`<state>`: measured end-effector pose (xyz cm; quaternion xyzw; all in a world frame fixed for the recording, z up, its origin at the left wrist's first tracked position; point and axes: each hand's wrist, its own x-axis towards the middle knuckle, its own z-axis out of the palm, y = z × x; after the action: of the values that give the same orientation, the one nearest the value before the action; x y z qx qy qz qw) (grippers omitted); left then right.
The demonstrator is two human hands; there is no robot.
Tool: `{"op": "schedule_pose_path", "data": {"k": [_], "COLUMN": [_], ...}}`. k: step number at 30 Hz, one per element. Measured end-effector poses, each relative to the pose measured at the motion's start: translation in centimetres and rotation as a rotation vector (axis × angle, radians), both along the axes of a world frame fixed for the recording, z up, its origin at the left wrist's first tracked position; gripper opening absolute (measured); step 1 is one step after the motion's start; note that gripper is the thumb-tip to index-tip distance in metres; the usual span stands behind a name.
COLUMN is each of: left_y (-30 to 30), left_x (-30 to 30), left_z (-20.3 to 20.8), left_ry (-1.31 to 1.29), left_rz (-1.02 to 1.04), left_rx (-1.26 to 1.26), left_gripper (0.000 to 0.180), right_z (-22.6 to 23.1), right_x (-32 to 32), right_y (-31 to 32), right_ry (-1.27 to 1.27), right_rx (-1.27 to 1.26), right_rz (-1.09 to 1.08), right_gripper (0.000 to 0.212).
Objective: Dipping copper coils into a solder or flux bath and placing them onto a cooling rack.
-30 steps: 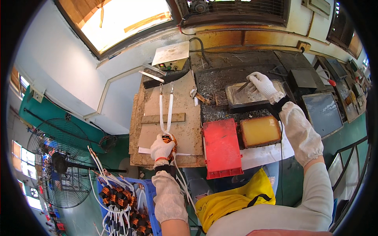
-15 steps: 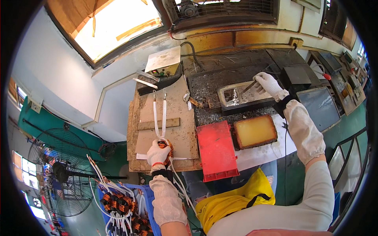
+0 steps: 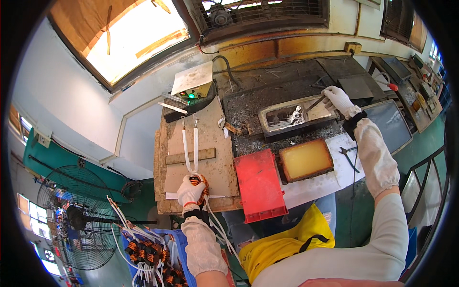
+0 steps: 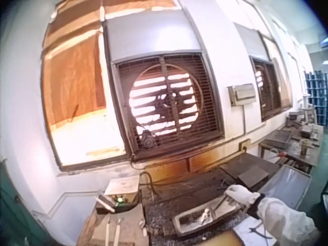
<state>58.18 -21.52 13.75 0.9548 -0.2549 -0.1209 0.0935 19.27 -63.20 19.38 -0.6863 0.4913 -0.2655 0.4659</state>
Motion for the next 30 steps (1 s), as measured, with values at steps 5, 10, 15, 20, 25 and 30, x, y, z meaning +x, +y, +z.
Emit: {"op": "schedule_pose_path", "data": {"k": [5,10,15,20,25,30], "left_y": [-0.1,-0.1,-0.1,-0.2,-0.3,-0.2], "left_x": [0.0,0.0,-0.1,-0.1,-0.2,0.1], "left_z": [0.2,0.3,0.3,0.5,0.6,0.3], "left_ry": [0.002,0.014,0.019,0.013,0.026,0.014], "left_rz": [0.017,0.029,0.022,0.024,0.029,0.040], "left_rx": [0.004,0.008,0.009,0.011,0.041,0.045], "left_gripper": [0.066,0.066,0.065,0.065,0.066,0.066], "right_z": [0.0,0.3,1.3,1.8,1.0,0.2], "right_x": [-2.0,-3.4,-3.1,0.5,5.4,7.5], "right_y": [-1.0,-1.6,-1.3,0.5,3.1,3.9], "right_ry": [0.022,0.070,-0.036,-0.238,-0.219,-0.120], "right_rx": [-0.012,-0.022,-0.011,-0.037,-0.104,-0.179], "right_rz": [-0.060,-0.158,-0.131,-0.049,0.100,0.131], "right_gripper": [0.025,0.026,0.026,0.025,0.024,0.023]}}
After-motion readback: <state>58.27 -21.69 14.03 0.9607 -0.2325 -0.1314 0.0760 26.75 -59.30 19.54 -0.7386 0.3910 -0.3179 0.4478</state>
